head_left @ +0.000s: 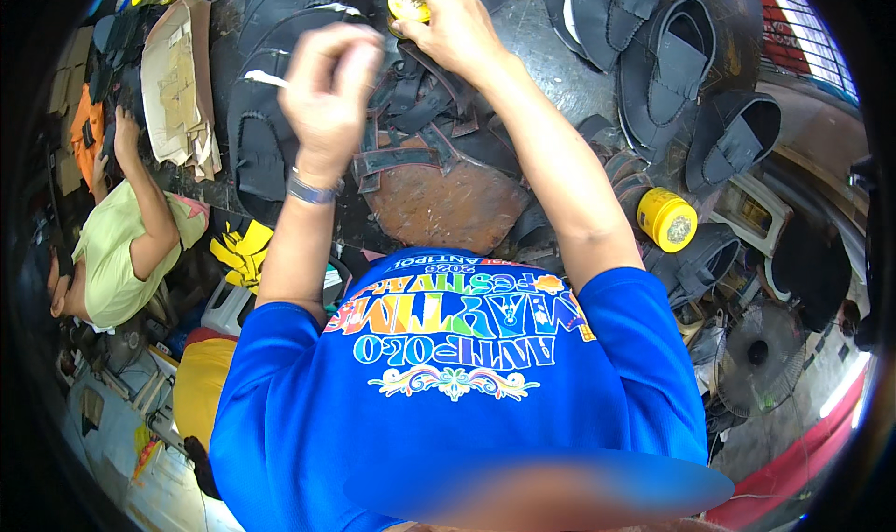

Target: The person handles a black sandal, opens it to inspect the interior, and compares it with another sandal. They then pick up and examine several small black strap pieces from the table, aligning and fitting them onto the sandal. The person continues to manipulate the straps and sandal components by hand.

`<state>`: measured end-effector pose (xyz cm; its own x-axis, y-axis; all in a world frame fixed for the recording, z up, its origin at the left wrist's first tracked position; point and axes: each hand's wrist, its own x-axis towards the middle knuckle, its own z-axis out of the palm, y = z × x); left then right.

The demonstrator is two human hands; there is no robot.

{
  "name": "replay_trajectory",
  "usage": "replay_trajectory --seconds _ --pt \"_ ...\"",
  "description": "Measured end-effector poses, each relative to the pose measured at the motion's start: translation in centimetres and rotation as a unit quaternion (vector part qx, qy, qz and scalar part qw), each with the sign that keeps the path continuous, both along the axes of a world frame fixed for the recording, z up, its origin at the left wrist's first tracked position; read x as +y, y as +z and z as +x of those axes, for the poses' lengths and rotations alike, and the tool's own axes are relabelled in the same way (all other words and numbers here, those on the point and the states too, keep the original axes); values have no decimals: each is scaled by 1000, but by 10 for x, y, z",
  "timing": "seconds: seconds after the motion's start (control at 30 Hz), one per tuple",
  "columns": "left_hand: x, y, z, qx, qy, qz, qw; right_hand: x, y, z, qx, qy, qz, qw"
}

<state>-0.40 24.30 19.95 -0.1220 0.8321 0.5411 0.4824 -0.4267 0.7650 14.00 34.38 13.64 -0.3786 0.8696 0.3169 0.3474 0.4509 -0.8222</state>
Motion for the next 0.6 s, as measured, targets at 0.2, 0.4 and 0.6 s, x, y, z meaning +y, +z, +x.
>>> replay_trajectory --seconds 0.2,0.4,0.6 --pt "-47 -58 33 228 -221 -121 940 13 -12 -19 -22 68 -28 997" --pt "-62 -80 27 111 -222 -162 955 4 -21 29 98 56 -69 991" --pt "-60 -88 7 49 -43 -177 982 -64 -41 57 -35 -95 -206 973"
